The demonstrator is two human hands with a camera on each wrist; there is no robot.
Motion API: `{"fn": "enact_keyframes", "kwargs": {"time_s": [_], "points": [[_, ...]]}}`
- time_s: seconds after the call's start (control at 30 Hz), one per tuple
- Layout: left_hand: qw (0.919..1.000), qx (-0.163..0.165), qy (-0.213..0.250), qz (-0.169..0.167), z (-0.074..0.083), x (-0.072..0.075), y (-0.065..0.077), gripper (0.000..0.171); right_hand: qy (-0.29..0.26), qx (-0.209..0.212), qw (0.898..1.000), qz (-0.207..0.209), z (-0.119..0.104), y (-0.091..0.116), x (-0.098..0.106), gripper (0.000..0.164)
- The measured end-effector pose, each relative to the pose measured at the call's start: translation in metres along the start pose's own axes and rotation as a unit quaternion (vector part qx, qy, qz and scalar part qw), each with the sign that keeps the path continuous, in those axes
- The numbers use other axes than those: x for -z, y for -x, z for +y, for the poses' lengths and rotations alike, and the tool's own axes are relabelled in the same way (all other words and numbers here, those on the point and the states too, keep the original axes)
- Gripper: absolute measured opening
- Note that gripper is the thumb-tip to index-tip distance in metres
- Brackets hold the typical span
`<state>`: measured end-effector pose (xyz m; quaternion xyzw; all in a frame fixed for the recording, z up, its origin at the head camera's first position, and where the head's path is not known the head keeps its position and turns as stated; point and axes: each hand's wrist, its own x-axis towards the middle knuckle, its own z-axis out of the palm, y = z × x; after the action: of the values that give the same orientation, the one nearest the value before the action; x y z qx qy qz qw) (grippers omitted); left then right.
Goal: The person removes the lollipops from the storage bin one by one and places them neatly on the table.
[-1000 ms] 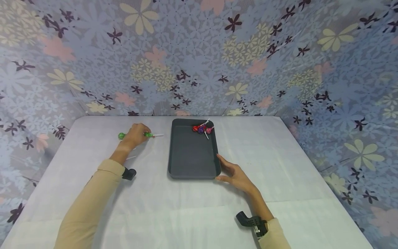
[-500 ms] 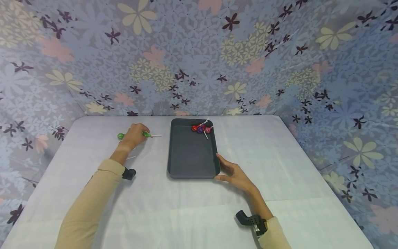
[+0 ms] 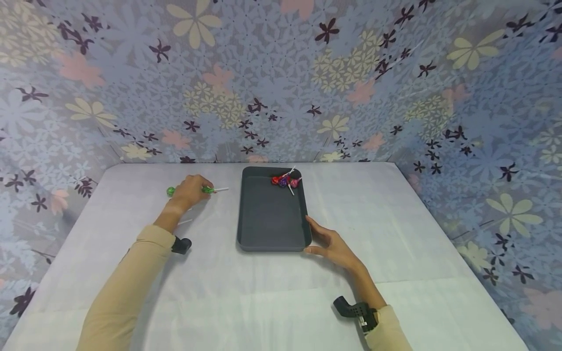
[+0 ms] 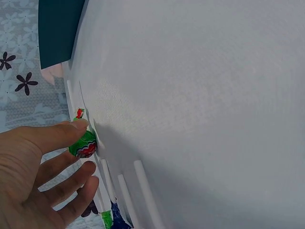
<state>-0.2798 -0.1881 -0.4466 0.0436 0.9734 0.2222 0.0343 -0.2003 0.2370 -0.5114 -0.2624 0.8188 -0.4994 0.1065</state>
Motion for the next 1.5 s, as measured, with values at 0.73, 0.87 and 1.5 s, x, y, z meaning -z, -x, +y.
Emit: {"fn": "enact_keyframes", "kwargs": {"time_s": [0.73, 0.87, 1.5], "points": [[0.9986, -0.030, 0.011, 0.043, 0.013, 0.005, -0.009, 0.032, -0.013, 0.006, 1.000, -0.001, 0.001, 0.003, 0.002, 0.087], [0.9950, -0.062, 0.008, 0.078, 0.028, 0.004, -0.015, 0.029, -0.015, 0.004, 1.000, 0.001, 0.000, 0.003, 0.002, 0.087], [0.9804, -0.174, 0.072, 0.056, 0.099, -0.024, -0.039, 0.026, -0.002, -0.011, 1.000, -0.001, -0.002, 0.001, 0.001, 0.087]]}}
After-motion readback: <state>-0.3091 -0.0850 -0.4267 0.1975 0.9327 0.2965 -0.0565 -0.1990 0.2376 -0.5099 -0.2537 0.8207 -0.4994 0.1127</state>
